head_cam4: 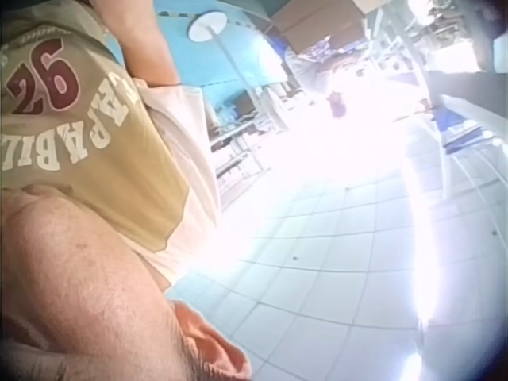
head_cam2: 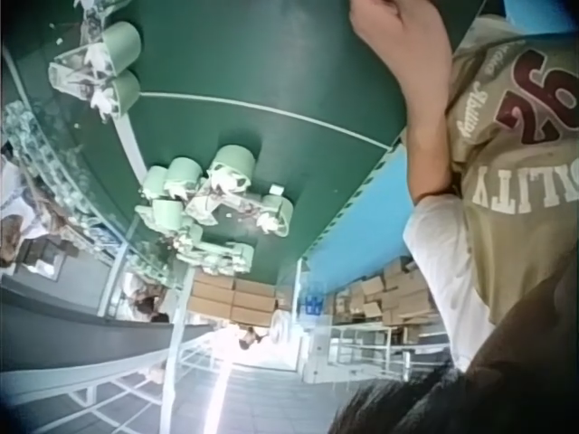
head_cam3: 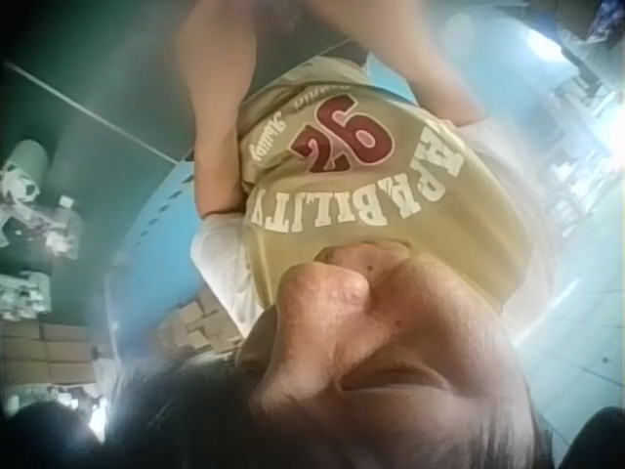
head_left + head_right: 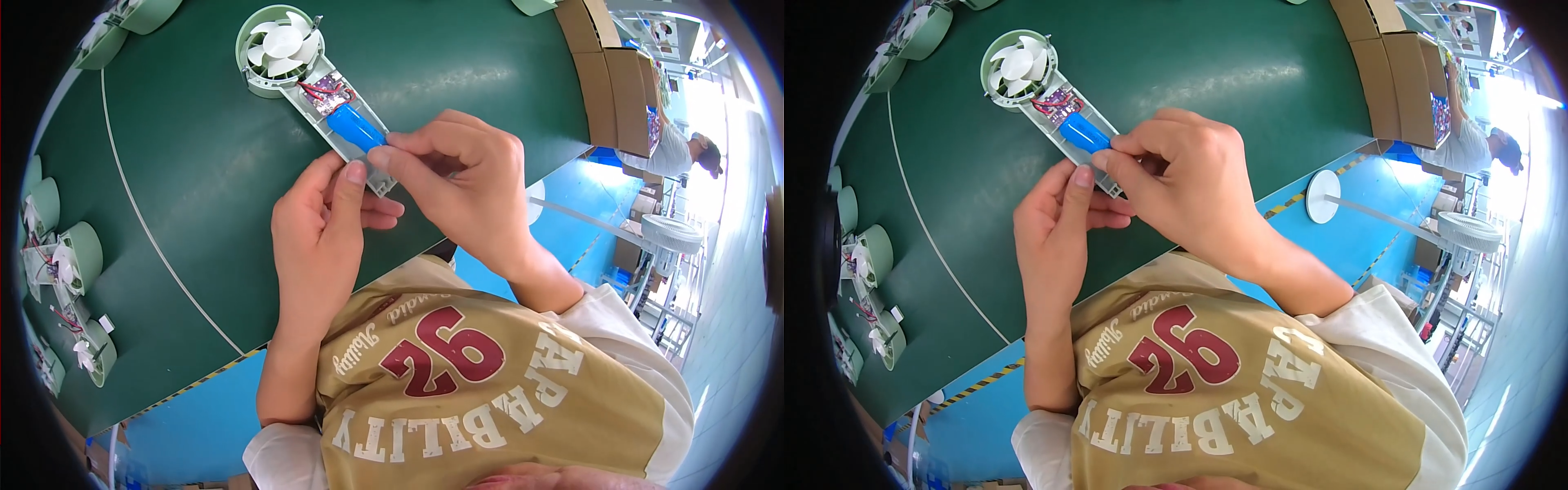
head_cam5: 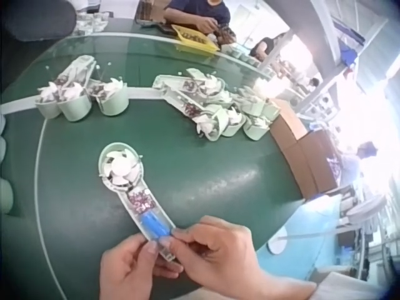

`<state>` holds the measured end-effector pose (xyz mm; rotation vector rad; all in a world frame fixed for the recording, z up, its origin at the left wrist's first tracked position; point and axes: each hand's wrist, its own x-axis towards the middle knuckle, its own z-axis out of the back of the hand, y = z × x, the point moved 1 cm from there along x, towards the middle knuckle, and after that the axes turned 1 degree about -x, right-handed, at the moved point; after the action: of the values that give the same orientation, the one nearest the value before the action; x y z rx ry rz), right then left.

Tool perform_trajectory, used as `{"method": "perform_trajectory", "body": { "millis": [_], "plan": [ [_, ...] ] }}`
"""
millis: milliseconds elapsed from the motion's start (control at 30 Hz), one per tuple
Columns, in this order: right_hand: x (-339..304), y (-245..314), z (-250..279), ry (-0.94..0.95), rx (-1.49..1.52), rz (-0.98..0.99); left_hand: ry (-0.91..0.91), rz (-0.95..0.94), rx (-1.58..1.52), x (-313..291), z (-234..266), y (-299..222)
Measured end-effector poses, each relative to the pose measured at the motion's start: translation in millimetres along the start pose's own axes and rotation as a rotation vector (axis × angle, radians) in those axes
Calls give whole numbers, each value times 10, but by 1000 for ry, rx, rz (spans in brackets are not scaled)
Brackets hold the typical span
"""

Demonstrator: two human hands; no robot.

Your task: The person assembles handheld fans by connecting battery wires to circuit boards, inserting batteries into the fan handles by hand, and placing the assembled units onto the work table and overhead rack.

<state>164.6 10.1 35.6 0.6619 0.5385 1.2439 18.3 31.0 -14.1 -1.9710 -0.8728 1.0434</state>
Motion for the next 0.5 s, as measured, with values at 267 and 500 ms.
{"method": "perform_trajectory", "body": {
  "millis": [267, 500],
  "plan": [
    [-13, -14, -24, -31, -59, 122, -14, -11, -44, -7, 1, 27],
    [56, 73, -3, 5, -109, 107, -12, -17, -73, -22, 13, 15]
  ]
}}
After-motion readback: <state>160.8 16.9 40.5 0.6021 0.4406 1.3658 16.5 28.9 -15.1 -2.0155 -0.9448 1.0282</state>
